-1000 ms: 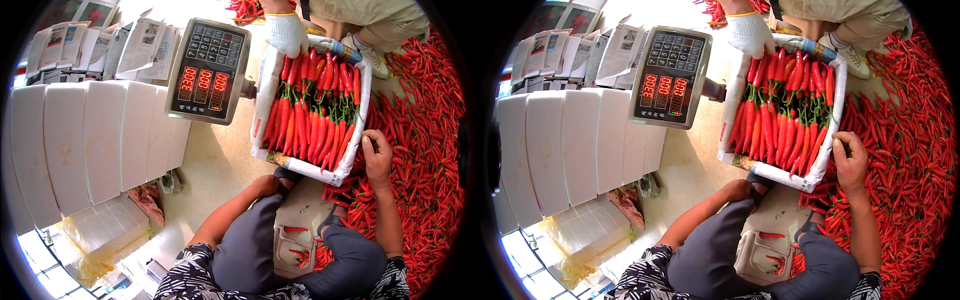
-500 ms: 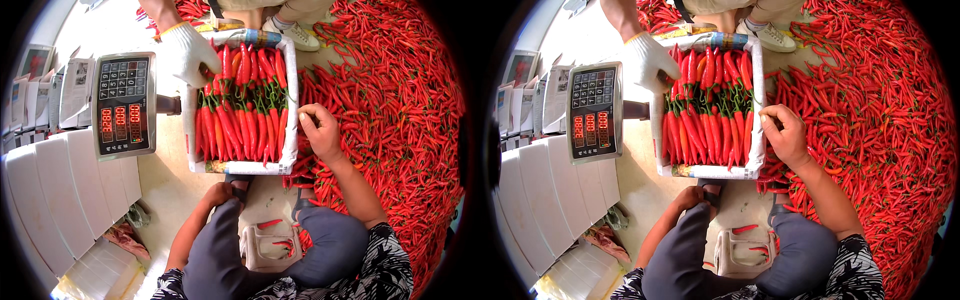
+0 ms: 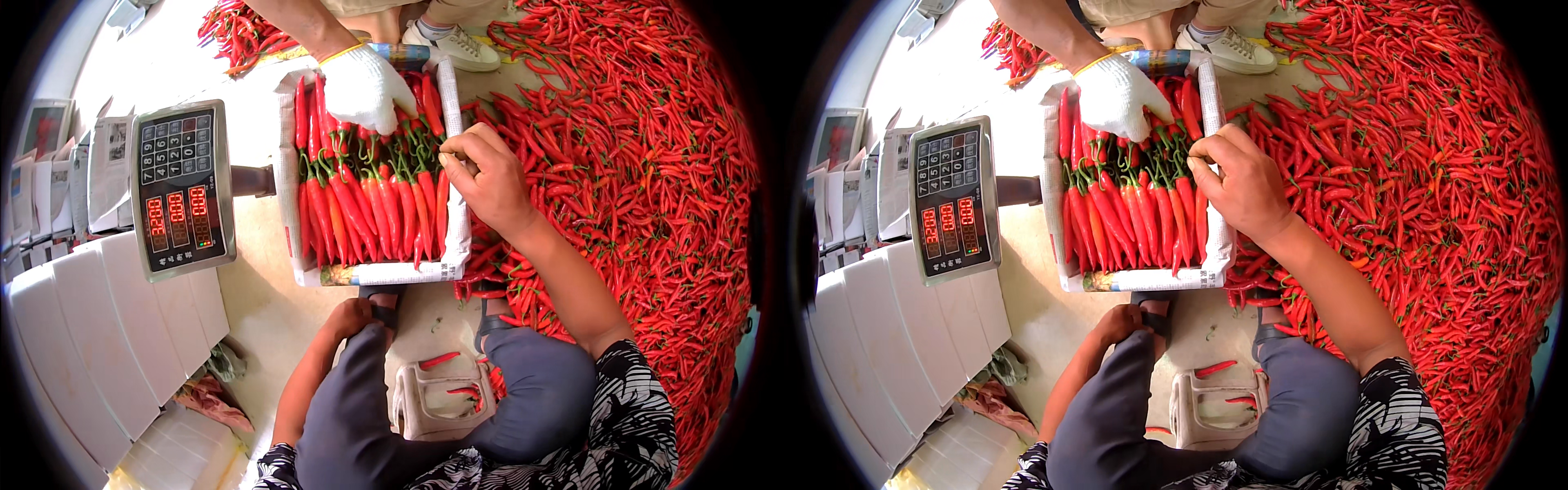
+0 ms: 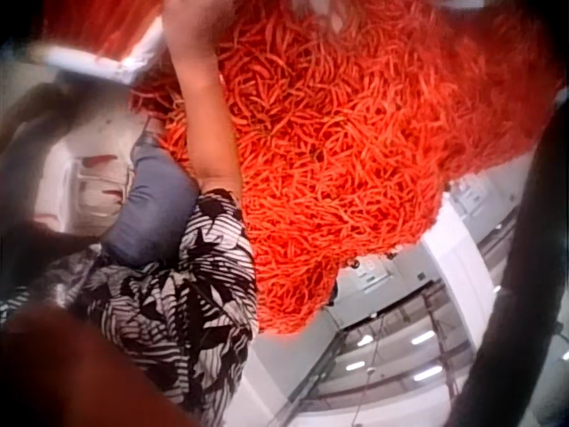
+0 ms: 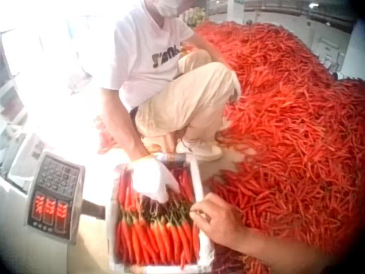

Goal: The person sits on the floor amidst a large pile of red chili peppers, picking them up by hand and placing them into a white cardboard box. The person also handles a digital scale and a green sack, occasionally adjusting the peppers in the box.

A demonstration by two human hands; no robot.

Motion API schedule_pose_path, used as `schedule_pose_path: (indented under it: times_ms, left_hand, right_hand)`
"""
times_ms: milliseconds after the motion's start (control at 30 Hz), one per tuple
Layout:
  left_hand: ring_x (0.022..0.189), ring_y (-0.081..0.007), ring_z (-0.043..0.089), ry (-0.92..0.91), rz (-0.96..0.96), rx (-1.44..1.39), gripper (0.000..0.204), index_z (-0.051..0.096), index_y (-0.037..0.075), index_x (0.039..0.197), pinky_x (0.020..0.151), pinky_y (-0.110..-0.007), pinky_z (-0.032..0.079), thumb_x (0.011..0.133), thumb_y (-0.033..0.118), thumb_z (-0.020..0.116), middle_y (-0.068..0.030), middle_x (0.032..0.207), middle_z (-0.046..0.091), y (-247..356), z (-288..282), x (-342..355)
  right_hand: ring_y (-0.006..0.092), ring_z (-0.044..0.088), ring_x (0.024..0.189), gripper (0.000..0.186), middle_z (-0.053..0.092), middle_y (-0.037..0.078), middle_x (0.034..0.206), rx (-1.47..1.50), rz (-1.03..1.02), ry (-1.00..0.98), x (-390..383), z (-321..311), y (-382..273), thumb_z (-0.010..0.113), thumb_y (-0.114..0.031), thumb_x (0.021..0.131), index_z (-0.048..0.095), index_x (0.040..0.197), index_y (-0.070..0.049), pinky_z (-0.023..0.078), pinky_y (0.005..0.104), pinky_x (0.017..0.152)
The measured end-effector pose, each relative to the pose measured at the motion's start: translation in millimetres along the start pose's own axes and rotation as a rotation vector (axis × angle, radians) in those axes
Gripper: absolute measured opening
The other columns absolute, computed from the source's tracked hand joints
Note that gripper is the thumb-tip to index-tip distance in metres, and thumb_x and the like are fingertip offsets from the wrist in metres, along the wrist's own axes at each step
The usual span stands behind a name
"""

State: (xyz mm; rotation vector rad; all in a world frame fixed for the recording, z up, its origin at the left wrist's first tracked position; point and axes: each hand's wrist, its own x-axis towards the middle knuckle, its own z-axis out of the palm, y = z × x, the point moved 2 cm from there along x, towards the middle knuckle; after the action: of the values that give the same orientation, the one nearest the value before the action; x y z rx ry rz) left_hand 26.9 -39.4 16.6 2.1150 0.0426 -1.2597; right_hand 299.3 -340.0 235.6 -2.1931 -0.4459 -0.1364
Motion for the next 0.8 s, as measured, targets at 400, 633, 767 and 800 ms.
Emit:
schedule_pose_path:
  times_ms: [400, 633, 767, 800]
  left_hand:
    - [0.088, -0.0189, 0.071, -0.062, -0.086, -0.655, 0.029, 0.071, 0.006, 0.094, 0.082, -0.034, 0.057, 0.092, 0.030, 0.087, -0.0069, 0.092, 0.074, -3.4, -5.1, -11.0]
    - [0.094, -0.0203, 0.070, 0.303, -0.141, -1.504, 0.031, 0.064, 0.009, 0.132, 0.089, -0.036, 0.058, 0.110, 0.031, 0.059, -0.0051, 0.115, 0.072, -14.3, -36.6, -21.5]
    - [0.137, -0.0235, 0.059, 0.566, 0.213, -1.470, 0.056, 0.050, 0.011, 0.159, 0.116, -0.043, 0.045, 0.109, 0.036, 0.054, -0.0094, 0.154, 0.059, 2.5, -73.5, -30.1]
    - [0.138, -0.0234, 0.059, 0.566, 0.312, -1.433, 0.058, 0.048, 0.010, 0.160, 0.118, -0.042, 0.044, 0.108, 0.036, 0.055, -0.0095, 0.155, 0.058, 9.4, -83.1, -36.2]
  right_hand:
    - [0.0061, 0.055, 0.076, 0.014, 0.063, -0.004, 0.090, 0.290, 0.397, 0.157, -39.9, -19.8, 64.5, 0.069, -0.012, 0.104, 0.075, 0.110, -0.001, 0.047, 0.0250, 0.070]
    - [0.0073, 0.058, 0.078, 0.027, 0.064, -0.001, 0.091, 0.425, 0.758, -0.078, -77.0, 1.4, 97.2, 0.065, -0.025, 0.108, 0.070, 0.122, -0.003, 0.047, 0.0256, 0.069]
    - [0.0097, 0.063, 0.087, 0.034, 0.066, 0.002, 0.100, 0.400, 0.688, -0.052, -53.9, 0.7, 107.1, 0.064, -0.031, 0.109, 0.067, 0.124, 0.000, 0.051, 0.0282, 0.076]
    - [0.0103, 0.063, 0.089, 0.035, 0.067, 0.002, 0.101, 0.391, 0.627, -0.028, -41.8, 1.4, 116.9, 0.064, -0.031, 0.110, 0.067, 0.124, 0.000, 0.052, 0.0287, 0.078]
